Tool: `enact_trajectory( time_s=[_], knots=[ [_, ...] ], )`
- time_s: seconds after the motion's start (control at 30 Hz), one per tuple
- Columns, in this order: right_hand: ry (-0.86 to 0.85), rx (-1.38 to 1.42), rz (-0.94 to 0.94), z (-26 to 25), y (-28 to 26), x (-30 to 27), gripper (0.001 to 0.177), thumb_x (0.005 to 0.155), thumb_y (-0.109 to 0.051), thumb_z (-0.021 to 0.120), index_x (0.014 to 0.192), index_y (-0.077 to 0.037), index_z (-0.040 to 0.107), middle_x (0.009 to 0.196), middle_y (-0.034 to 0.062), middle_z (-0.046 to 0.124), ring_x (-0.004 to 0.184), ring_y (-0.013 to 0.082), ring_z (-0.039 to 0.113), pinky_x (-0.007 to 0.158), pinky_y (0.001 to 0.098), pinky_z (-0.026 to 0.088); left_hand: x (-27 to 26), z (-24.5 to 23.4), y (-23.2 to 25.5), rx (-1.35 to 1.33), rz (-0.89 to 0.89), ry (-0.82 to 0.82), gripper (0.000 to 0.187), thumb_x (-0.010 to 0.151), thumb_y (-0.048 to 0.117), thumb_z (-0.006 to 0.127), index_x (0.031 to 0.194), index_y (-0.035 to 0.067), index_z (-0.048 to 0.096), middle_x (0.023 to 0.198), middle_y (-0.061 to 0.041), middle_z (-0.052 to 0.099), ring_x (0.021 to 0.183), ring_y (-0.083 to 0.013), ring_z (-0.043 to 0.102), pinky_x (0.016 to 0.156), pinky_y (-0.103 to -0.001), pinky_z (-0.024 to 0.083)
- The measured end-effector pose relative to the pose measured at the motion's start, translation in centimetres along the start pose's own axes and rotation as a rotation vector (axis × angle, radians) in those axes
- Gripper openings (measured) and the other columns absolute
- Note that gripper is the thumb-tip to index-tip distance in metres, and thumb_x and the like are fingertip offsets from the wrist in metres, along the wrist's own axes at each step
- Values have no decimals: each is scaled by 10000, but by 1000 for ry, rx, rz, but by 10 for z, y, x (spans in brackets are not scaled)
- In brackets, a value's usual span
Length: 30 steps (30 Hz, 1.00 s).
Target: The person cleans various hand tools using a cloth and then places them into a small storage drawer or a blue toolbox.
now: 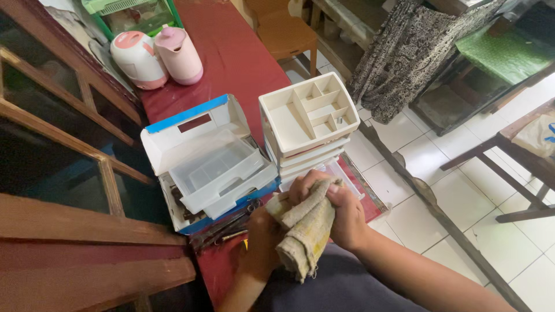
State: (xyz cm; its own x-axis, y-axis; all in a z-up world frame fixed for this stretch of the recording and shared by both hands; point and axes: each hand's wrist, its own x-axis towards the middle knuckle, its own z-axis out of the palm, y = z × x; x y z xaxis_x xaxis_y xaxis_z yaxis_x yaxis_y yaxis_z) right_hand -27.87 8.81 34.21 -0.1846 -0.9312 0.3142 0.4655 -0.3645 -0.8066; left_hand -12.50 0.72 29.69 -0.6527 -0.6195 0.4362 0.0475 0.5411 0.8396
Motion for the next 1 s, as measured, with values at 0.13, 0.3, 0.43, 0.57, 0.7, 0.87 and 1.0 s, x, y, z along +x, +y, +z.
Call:
enact_trajectory(
  time_s=[0.13, 0.3, 0.43, 0.57, 0.7, 0.87, 1.0],
  knots=[
    [16, -167, 49, 2, -1, -2, 280, 913, -275, 486, 994, -7, 486, 929, 158, 528, 867, 256, 485, 801, 398, 440, -2, 1, 6, -253, -319, -16, 284, 921, 227, 671, 1133, 40, 696, 961, -133, 778, 882, -270, 769, 758, -333, 592],
    [-32, -71, 3, -4, 1, -3, 285, 974, -273, 453, 981, 0, 533, 916, 157, 558, 875, 253, 507, 841, 399, 459, -7, 6, -7, -21, -236, 28, 278, 887, 226, 726, 1086, 33, 700, 936, -129, 765, 863, -222, 769, 722, -325, 578],
    [50, -211, 70, -5, 1, -3, 250, 901, -224, 468, 1010, -3, 503, 993, 189, 601, 938, 282, 573, 876, 410, 493, -9, 4, -4, -133, -307, -4, 212, 914, 205, 680, 1071, 65, 703, 953, -89, 785, 866, -208, 774, 750, -314, 599],
    [59, 26, -5, -13, 6, -1, 333, 948, -246, 471, 1095, 39, 558, 1043, 189, 622, 1006, 274, 597, 941, 414, 512, -7, 3, 6, -142, -202, 19, 341, 852, 168, 716, 1165, 37, 675, 1014, -123, 769, 926, -270, 758, 780, -330, 572],
    [185, -70, 101, -16, 21, 0, 456, 1015, -360, 539, 1264, 22, 534, 1088, 156, 650, 976, 233, 639, 881, 376, 542, 2, 6, 8, -106, -135, -10, 295, 852, 161, 715, 1121, 45, 688, 981, -118, 770, 893, -266, 761, 760, -333, 576],
    [80, -318, 184, -12, 24, 5, 495, 1060, -363, 529, 1387, 8, 509, 1246, 91, 653, 1136, 167, 629, 988, 339, 529, 11, -8, 27, -14, -39, -28, 237, 851, 153, 715, 1066, 54, 703, 939, -112, 772, 851, -262, 764, 734, -337, 581],
    [4, -433, 206, -14, 20, 0, 419, 1070, -246, 528, 1409, -4, 483, 1275, 95, 642, 1179, 163, 609, 1027, 339, 509, 15, -31, 53, 0, -196, -157, 191, 850, 147, 715, 1022, 62, 715, 906, -107, 773, 817, -258, 767, 714, -340, 585]
  ],
)
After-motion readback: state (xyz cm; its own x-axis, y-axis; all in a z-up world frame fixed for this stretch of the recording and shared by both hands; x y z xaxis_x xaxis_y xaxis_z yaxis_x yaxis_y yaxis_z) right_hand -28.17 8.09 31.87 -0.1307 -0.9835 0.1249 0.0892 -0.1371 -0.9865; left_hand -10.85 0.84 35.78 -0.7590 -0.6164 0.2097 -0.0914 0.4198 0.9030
